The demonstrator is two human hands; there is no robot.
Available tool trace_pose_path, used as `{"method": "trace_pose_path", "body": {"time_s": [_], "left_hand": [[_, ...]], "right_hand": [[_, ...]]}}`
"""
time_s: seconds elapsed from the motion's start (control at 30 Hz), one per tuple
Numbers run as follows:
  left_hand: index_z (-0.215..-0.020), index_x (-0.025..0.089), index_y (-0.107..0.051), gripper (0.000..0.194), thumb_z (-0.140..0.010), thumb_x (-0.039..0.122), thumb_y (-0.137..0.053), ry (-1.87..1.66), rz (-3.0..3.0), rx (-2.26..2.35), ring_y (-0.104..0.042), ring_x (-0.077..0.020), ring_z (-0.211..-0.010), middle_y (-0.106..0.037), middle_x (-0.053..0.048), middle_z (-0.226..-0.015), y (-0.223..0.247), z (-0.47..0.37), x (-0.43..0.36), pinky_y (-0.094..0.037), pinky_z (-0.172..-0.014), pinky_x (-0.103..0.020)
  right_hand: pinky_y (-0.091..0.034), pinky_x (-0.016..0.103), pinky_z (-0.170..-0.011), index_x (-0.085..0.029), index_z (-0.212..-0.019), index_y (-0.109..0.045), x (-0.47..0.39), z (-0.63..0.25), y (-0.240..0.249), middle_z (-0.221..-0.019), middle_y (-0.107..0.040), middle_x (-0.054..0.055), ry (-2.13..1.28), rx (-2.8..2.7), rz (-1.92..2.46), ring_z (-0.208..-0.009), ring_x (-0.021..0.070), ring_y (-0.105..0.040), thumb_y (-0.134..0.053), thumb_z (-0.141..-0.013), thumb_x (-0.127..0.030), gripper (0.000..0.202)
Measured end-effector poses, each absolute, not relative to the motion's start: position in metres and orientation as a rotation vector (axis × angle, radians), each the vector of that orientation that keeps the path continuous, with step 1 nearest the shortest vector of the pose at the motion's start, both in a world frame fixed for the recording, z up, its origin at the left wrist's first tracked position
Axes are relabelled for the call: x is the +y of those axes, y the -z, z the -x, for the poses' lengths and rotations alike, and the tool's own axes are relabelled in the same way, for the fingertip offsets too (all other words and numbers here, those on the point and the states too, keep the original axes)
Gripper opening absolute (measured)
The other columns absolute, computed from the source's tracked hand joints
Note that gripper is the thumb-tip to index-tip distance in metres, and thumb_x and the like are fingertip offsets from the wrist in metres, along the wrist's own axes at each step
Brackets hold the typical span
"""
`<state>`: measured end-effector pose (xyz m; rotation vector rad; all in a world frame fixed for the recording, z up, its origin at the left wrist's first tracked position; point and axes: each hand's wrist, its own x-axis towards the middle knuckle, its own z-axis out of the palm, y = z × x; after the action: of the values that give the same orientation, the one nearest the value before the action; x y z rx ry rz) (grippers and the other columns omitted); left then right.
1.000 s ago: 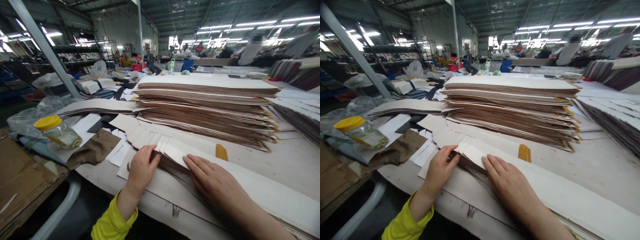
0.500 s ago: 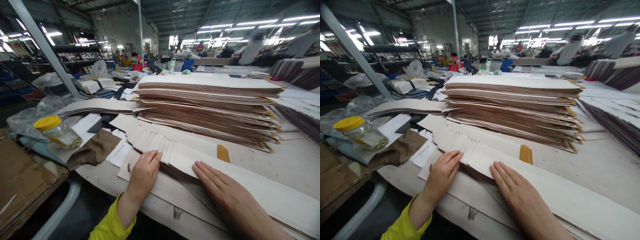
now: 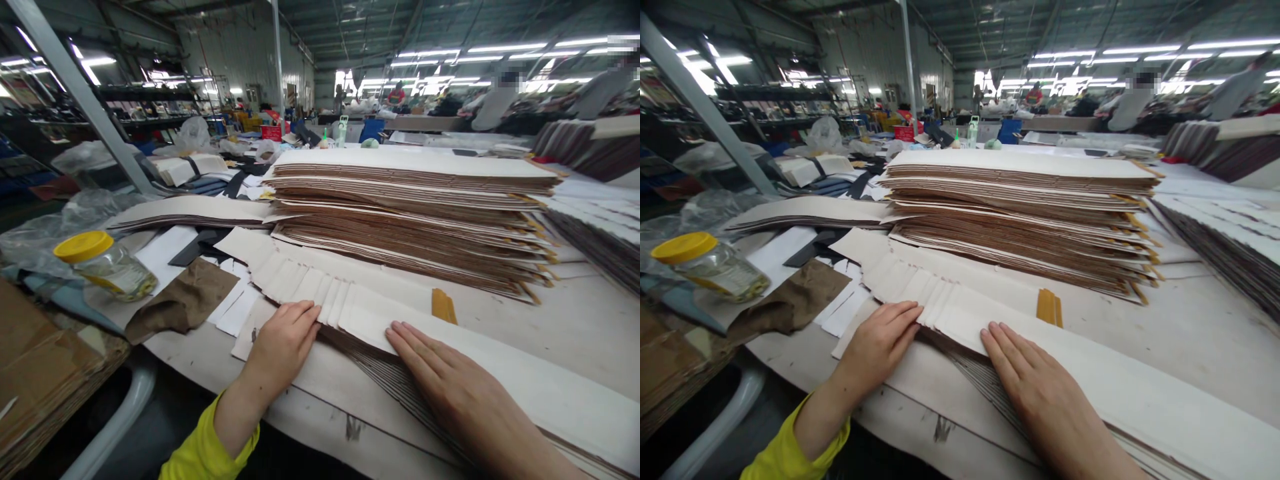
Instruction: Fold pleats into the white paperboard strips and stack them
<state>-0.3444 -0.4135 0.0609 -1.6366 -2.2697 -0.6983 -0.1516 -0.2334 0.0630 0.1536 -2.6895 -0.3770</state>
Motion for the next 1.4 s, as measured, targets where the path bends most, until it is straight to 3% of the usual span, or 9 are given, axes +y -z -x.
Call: {"method": "trace_pose_path", "body": {"time_s": [0.23,0.33,0.47,0.73,0.87,0.97,1.1,1.2,1.4], "left_hand": [[-0.108,0.019,-0.053,0.024,-0.085,0.019,-0.047,0.663,1.862,-2.271,-0.054,-0.0175,-0.092,-0.061,-0.006,-0.102,-0.071,0.367,-0.416,-0.048,-0.082,-0.034],[-0.104,0.02,-0.056,0.021,-0.086,0.021,-0.045,0.623,1.965,-2.189,-0.056,-0.0163,-0.088,-0.061,-0.005,-0.097,-0.075,0.375,-0.414,-0.049,-0.078,-0.032],[-0.112,0.02,-0.052,0.028,-0.088,0.016,-0.039,0.449,2.028,-2.037,-0.056,-0.0158,-0.094,-0.06,-0.007,-0.104,-0.077,0.382,-0.413,-0.05,-0.08,-0.031],[-0.11,0.018,-0.052,0.028,-0.086,0.012,-0.039,0.441,1.906,-1.957,-0.058,-0.016,-0.085,-0.062,-0.006,-0.099,-0.07,0.374,-0.412,-0.051,-0.074,-0.029],[-0.106,0.017,-0.054,0.024,-0.086,0.014,-0.041,0.503,1.879,-1.991,-0.059,-0.0157,-0.083,-0.063,-0.005,-0.094,-0.068,0.372,-0.41,-0.051,-0.072,-0.029],[-0.107,0.017,-0.053,0.025,-0.086,0.013,-0.041,0.539,1.882,-1.997,-0.059,-0.0156,-0.084,-0.063,-0.005,-0.095,-0.066,0.373,-0.411,-0.051,-0.074,-0.029],[-0.107,0.016,-0.053,0.026,-0.086,0.011,-0.041,0.578,1.897,-2.006,-0.059,-0.0161,-0.087,-0.063,-0.006,-0.098,-0.064,0.373,-0.414,-0.051,-0.077,-0.03],[-0.107,0.015,-0.054,0.025,-0.085,0.01,-0.041,0.683,1.855,-2.056,-0.058,-0.0157,-0.09,-0.063,-0.006,-0.099,-0.062,0.374,-0.418,-0.051,-0.08,-0.03],[-0.104,0.017,-0.055,0.022,-0.087,0.015,-0.042,0.972,1.758,-2.213,-0.055,-0.0149,-0.099,-0.061,-0.006,-0.104,-0.057,0.373,-0.423,-0.047,-0.088,-0.032]], "right_hand": [[-0.054,0.034,-0.079,-0.01,-0.122,-0.048,-0.231,0.153,-0.067,-0.122,-0.054,0.011,0.345,-2.725,-0.137,-0.106,0.0195,-0.055,-0.03,-0.077,-0.001,0.049],[-0.054,0.033,-0.08,-0.013,-0.121,-0.051,-0.229,0.155,-0.069,-0.12,-0.056,0.009,0.248,-2.731,-0.106,-0.103,0.0182,-0.057,-0.034,-0.084,-0.01,0.041],[-0.055,0.035,-0.077,-0.014,-0.115,-0.055,-0.23,0.159,-0.071,-0.113,-0.06,0.01,0.198,-2.712,-0.058,-0.096,0.0193,-0.06,-0.037,-0.088,-0.025,0.034],[-0.055,0.036,-0.074,-0.011,-0.114,-0.055,-0.236,0.163,-0.07,-0.109,-0.062,0.012,0.231,-2.687,-0.005,-0.092,0.0214,-0.061,-0.039,-0.088,-0.034,0.038],[-0.053,0.035,-0.078,-0.011,-0.125,-0.045,-0.231,0.159,-0.07,-0.118,-0.057,0.012,0.271,-2.72,-0.106,-0.101,0.0204,-0.057,-0.035,-0.088,-0.019,0.039],[-0.053,0.032,-0.078,-0.011,-0.133,-0.033,-0.226,0.152,-0.071,-0.125,-0.052,0.011,0.323,-2.738,-0.228,-0.108,0.0185,-0.053,-0.027,-0.082,-0.003,0.052],[-0.052,0.032,-0.081,-0.012,-0.138,-0.023,-0.225,0.148,-0.07,-0.129,-0.047,0.01,0.36,-2.756,-0.24,-0.114,0.0176,-0.049,-0.027,-0.08,-0.002,0.059],[-0.052,0.033,-0.083,-0.011,-0.137,-0.024,-0.229,0.153,-0.068,-0.13,-0.047,0.009,0.372,-2.744,-0.247,-0.116,0.0178,-0.047,-0.028,-0.081,-0.002,0.058],[-0.053,0.033,-0.08,-0.009,-0.127,-0.041,-0.239,0.166,-0.067,-0.125,-0.051,0.012,0.435,-2.697,-0.24,-0.111,0.0204,-0.051,-0.031,-0.077,-0.001,0.052]]}}
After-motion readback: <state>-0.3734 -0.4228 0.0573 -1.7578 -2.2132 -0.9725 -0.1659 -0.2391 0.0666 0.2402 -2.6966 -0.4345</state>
